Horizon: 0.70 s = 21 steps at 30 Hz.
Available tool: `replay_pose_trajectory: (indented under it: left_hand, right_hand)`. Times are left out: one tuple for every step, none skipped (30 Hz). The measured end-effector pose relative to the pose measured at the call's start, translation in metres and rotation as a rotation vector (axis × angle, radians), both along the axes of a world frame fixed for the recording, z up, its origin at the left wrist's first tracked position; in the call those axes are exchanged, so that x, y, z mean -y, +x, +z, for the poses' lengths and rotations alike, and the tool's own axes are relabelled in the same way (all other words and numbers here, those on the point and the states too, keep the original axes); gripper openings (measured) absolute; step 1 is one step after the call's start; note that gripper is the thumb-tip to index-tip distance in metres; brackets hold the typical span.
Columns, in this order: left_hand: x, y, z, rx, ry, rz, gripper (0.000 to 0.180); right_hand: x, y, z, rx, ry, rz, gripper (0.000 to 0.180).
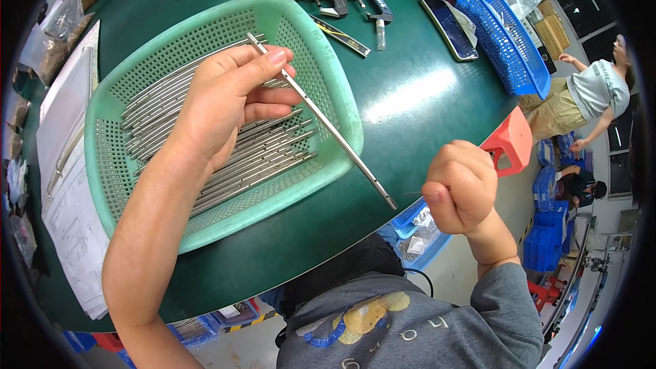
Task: The person repeatedly picks up long metal rods from a green basket and inserts small cylindrical components into one end of each rod. The person handles the items one at a time, performing a repetitive insertion motion. The workspace includes a green table with various tools and other workers in the background.
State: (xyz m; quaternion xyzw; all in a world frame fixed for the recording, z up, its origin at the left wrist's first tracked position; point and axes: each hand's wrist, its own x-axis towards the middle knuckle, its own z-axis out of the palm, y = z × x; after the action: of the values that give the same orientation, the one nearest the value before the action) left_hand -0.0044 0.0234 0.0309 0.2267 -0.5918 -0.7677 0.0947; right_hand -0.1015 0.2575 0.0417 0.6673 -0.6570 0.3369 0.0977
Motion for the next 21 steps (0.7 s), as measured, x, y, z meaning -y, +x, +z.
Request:
replay_pose_trajectory:
  left_hand:
    - [0.0,-0.001,-0.001,0.001,-0.008,0.001,0.022]
    - [0.0,-0.001,-0.001,0.006,-0.014,0.004,0.022]
    - [-0.001,-0.001,0.0,0.011,-0.019,0.007,0.022]
    - [-0.001,-0.001,0.0,0.016,-0.025,0.011,0.022]
    - [-0.001,-0.001,0.0,0.017,-0.024,0.013,0.022]
    - [-0.001,-0.001,0.0,0.017,-0.023,0.016,0.022]
    - [-0.001,-0.001,-0.001,0.018,-0.022,0.019,0.022]
    - [-0.001,-0.001,-0.002,0.015,-0.023,0.02,0.022]
    - [-0.001,-0.002,-0.002,0.012,-0.023,0.02,0.022]
    - [-0.002,-0.002,-0.002,0.008,-0.024,0.021,0.022]
    - [-0.002,-0.002,-0.002,0.01,-0.029,0.025,0.022]
    - [-0.003,-0.003,-0.002,0.011,-0.035,0.029,0.022]
    - [-0.003,-0.003,-0.002,0.013,-0.041,0.033,0.023]
    - [-0.004,-0.003,-0.002,0.016,-0.039,0.035,0.023]
    - [-0.004,-0.003,-0.003,0.02,-0.036,0.036,0.023]
    - [-0.004,-0.003,-0.003,0.023,-0.034,0.038,0.023]
    - [-0.004,-0.003,-0.004,0.02,-0.034,0.039,0.023]
    - [-0.004,-0.003,-0.004,0.016,-0.035,0.039,0.023]
    - [-0.004,-0.002,-0.004,0.013,-0.035,0.04,0.024]
    - [-0.004,-0.002,-0.003,0.004,-0.041,0.041,0.024]
    - [-0.005,-0.001,-0.002,-0.004,-0.046,0.043,0.024]
  right_hand:
    - [0.001,0.0,0.0,-0.015,0.008,0.011,0.022]
    - [0.002,0.0,-0.001,-0.028,0.014,0.027,0.023]
    - [0.003,0.001,-0.002,-0.025,0.002,0.034,0.023]
    - [0.004,0.002,-0.003,-0.023,-0.01,0.041,0.024]
    - [0.005,0.003,-0.004,-0.018,-0.023,0.049,0.024]
    - [0.006,0.003,-0.005,-0.029,-0.022,0.051,0.025]
    - [0.007,0.003,-0.006,-0.04,-0.021,0.053,0.025]
    - [0.008,0.002,-0.006,-0.052,-0.019,0.052,0.026]
    - [0.009,0.002,-0.006,-0.058,-0.018,0.056,0.026]
    - [0.009,0.002,-0.006,-0.065,-0.018,0.059,0.027]
    - [0.01,0.002,-0.006,-0.073,-0.017,0.063,0.027]
    - [0.01,0.002,-0.005,-0.085,-0.018,0.07,0.027]
    - [0.01,0.001,-0.005,-0.098,-0.018,0.076,0.027]
    - [0.01,0.001,-0.005,-0.11,-0.018,0.083,0.027]
    - [0.011,0.002,-0.004,-0.123,-0.016,0.083,0.027]
    - [0.011,0.002,-0.004,-0.136,-0.013,0.085,0.028]
    - [0.011,0.002,-0.004,-0.147,-0.012,0.087,0.028]
    - [0.012,0.003,-0.004,-0.172,-0.014,0.081,0.028]
    - [0.012,0.004,-0.004,-0.196,-0.015,0.075,0.028]
    - [0.012,0.005,-0.003,-0.222,-0.015,0.067,0.028]
    - [0.012,0.007,-0.003,-0.245,-0.009,0.075,0.028]
